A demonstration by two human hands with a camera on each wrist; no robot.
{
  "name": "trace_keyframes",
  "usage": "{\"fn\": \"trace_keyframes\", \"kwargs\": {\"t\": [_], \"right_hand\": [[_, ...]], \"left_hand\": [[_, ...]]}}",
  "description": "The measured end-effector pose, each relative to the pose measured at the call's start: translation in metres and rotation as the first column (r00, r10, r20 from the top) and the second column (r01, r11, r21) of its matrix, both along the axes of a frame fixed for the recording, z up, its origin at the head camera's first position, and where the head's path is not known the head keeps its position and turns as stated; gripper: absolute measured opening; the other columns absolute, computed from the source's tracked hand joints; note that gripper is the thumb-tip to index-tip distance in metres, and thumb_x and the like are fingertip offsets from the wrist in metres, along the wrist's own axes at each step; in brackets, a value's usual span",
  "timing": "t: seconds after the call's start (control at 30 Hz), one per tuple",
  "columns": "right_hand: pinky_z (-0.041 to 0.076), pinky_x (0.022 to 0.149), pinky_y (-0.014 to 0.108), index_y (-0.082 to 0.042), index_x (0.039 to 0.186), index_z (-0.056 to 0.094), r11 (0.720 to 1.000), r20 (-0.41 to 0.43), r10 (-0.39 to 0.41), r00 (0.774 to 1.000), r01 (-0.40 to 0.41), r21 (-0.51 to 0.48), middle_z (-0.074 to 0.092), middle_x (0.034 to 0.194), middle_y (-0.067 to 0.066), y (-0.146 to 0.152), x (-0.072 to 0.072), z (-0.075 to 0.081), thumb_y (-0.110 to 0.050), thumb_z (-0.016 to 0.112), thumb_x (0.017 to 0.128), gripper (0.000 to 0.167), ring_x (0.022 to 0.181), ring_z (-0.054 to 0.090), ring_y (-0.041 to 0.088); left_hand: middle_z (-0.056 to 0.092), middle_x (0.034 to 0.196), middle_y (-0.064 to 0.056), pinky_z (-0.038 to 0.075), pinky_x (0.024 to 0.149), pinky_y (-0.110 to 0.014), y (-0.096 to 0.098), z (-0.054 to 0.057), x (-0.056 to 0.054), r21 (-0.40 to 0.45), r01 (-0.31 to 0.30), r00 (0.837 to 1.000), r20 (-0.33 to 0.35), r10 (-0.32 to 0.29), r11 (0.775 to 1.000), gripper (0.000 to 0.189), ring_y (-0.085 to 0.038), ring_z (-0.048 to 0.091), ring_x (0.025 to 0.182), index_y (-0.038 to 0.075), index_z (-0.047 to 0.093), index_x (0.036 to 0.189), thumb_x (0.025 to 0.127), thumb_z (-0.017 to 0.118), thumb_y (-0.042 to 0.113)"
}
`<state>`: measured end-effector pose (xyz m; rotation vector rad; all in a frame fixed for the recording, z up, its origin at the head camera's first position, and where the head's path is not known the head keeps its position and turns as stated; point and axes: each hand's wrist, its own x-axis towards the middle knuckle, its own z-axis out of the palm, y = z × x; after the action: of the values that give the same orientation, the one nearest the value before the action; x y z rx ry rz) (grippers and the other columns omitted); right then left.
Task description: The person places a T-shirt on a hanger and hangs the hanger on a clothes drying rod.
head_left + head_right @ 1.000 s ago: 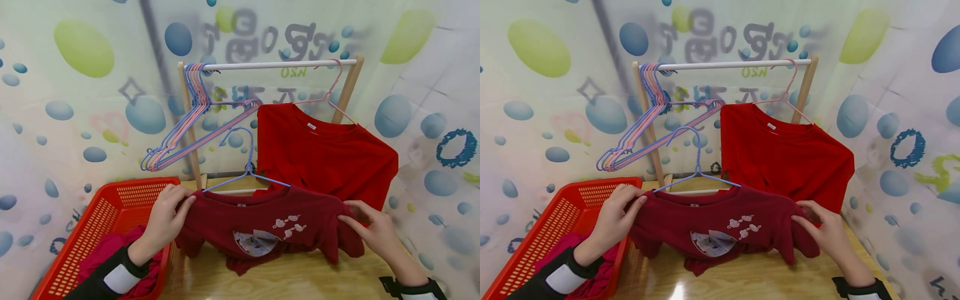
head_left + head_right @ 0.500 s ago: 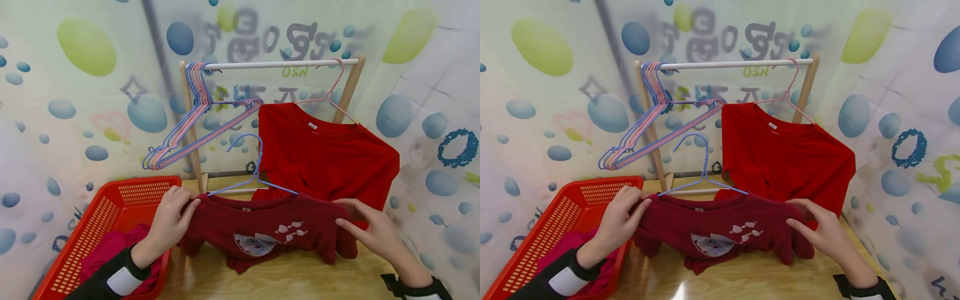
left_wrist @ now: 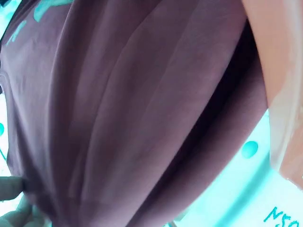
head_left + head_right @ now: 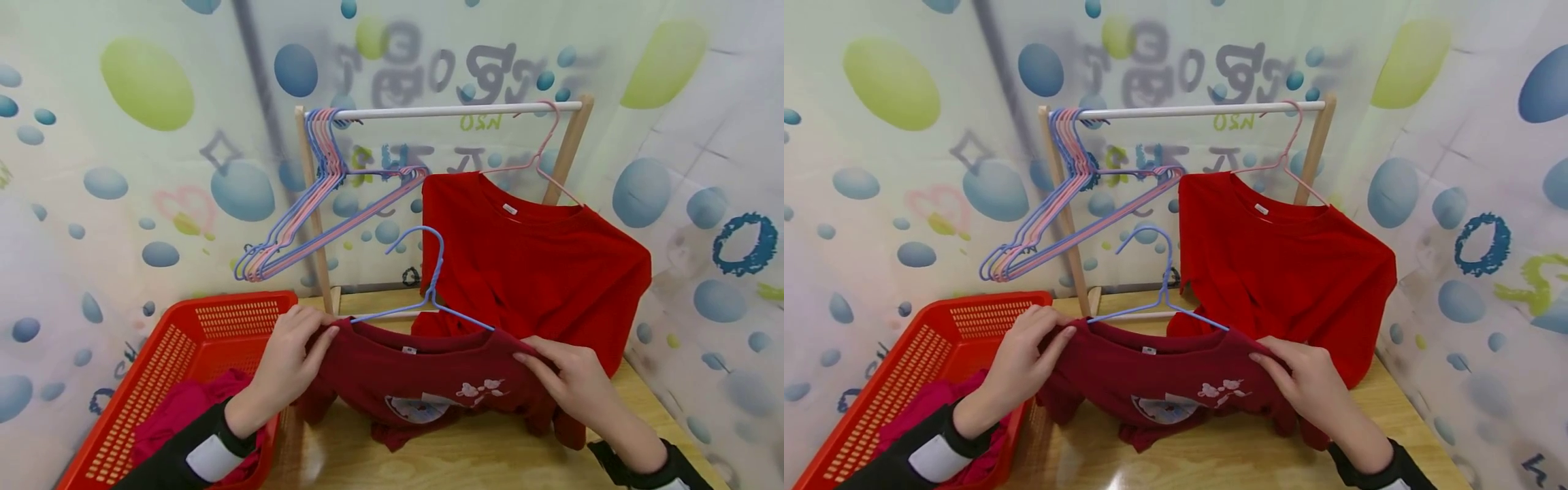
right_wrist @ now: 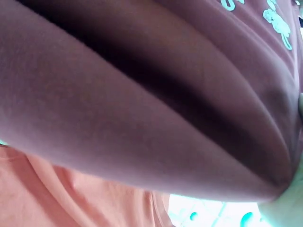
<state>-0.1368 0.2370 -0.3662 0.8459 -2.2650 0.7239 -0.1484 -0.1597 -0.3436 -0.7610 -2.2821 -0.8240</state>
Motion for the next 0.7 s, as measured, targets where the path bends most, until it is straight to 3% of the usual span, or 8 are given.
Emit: {"fn": "trace_keyframes", "kwargs": {"t": [0.17,0.37,0.7], "right_hand": [[0.046,0.060,0.008,-0.015,0.095,0.071,0.998,-0.020,-0.056,0.998,0.056,0.002,0.071,0.082,-0.003,0.004,0.004,0.003,0.004,0.079,0.065,0.037,0.065,0.055,-0.008],[0.042,0.052,0.010,-0.012,0.093,0.071,0.991,-0.075,-0.131,0.989,0.129,-0.027,0.070,0.077,0.003,0.013,0.005,0.004,0.006,0.080,0.062,0.037,0.056,0.045,-0.004],[0.038,0.044,0.015,-0.006,0.094,0.071,0.950,-0.159,-0.312,0.937,0.309,-0.045,0.068,0.067,0.009,0.037,-0.007,0.012,0.000,0.079,0.065,0.031,0.044,0.047,0.005]], "left_hand": [[0.065,0.108,-0.003,0.045,0.085,-0.038,-0.002,0.002,-0.001,-0.040,-0.027,0.999,0.035,0.028,0.999,0.028,-0.018,0.055,0.100,0.007,0.062,0.115,0.088,0.067,0.013],[0.057,0.126,-0.005,0.046,0.094,-0.041,-0.010,0.005,0.002,-0.058,-0.104,0.990,0.093,0.109,0.993,0.046,-0.020,0.051,0.116,0.007,0.052,0.130,0.087,0.068,0.014],[0.058,0.123,-0.010,0.047,0.089,-0.048,-0.028,0.009,0.016,-0.035,-0.207,0.971,0.116,0.210,0.978,0.045,-0.026,0.051,0.115,0.004,0.054,0.127,0.085,0.069,0.011]]}}
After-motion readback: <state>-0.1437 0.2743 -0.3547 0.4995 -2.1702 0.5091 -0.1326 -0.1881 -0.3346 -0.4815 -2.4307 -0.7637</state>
